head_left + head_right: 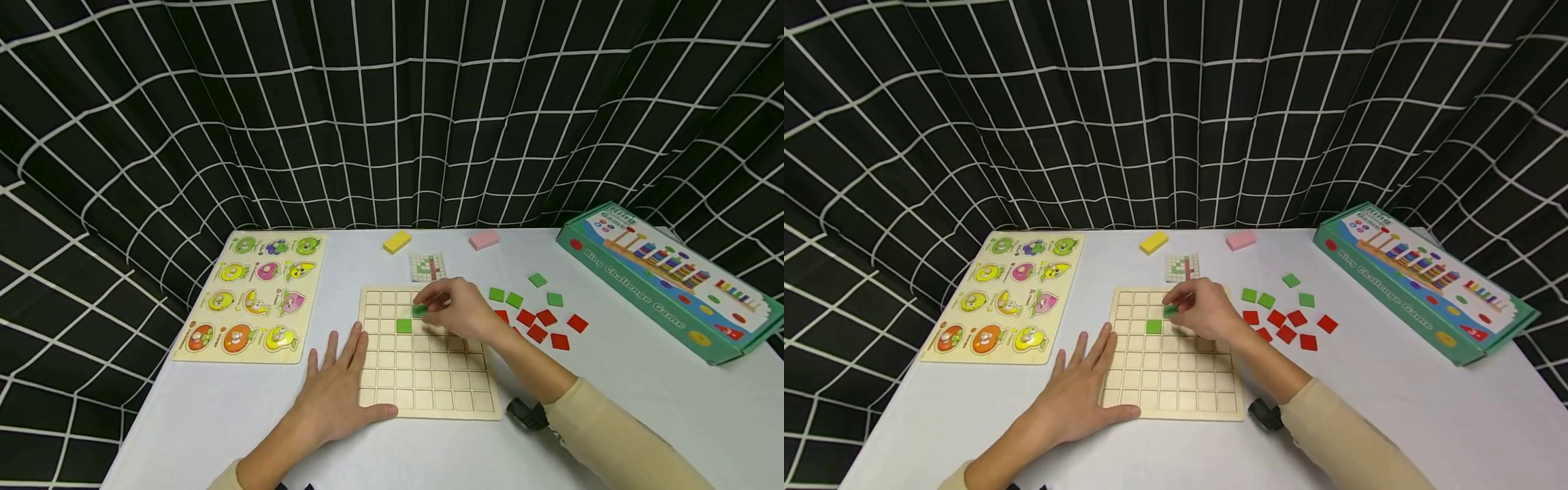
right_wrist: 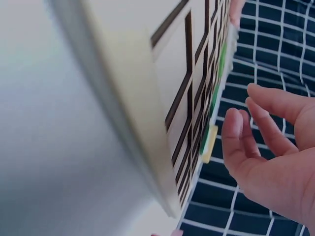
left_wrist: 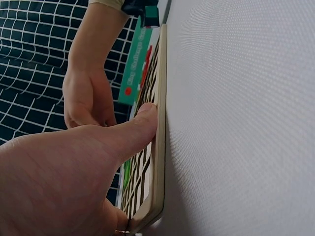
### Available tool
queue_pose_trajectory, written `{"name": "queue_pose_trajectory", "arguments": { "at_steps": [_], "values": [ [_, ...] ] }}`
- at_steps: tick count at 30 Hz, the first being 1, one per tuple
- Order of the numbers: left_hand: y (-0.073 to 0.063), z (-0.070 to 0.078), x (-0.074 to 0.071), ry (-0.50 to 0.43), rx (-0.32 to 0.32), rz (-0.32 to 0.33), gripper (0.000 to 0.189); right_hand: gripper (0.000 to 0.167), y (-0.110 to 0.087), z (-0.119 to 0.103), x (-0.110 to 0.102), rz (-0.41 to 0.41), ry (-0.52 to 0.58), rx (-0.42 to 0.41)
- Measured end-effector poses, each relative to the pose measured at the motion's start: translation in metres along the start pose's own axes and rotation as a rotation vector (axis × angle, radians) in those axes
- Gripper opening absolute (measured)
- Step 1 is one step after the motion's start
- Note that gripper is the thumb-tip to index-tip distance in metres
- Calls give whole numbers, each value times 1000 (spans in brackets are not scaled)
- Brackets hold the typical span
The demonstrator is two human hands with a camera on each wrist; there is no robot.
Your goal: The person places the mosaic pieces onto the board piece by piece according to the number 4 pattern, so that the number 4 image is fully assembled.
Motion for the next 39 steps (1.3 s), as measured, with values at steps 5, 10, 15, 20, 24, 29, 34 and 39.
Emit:
{"name": "queue_pose_trajectory", "arguments": {
  "at_steps": [5,10,15,20,24,29,34,39],
  "values": [
    [0,1,-1,-2,1,3,125,23,-6,9,-16,57,9,3],
    [1,1,-1,1,5,8,125,24,-11,20,-33,113,-1,18],
    [0,1,0,-6,3,11,125,25,-16,35,-49,158,-28,50],
    [0,0,0,-10,1,11,126,26,-21,50,-64,185,-23,103],
    [0,0,0,-10,-1,10,126,29,-24,61,-75,204,-44,144],
    [-1,0,1,-11,0,9,126,33,-25,76,-85,221,-67,227],
    [-1,0,1,-16,2,11,126,37,-25,85,-88,213,-50,289],
    [-2,0,1,-6,0,11,125,40,-23,88,-87,187,-99,311]
  ]
}}
Point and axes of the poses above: each hand's wrist, its own y-axis towards the middle knuckle, its own x-axis out of the palm, z = x × y, the point moved 5 cm from there along y, towards the middle knuckle, and after that the axes turned 6 degrees about -x, right-handed, at the moved point
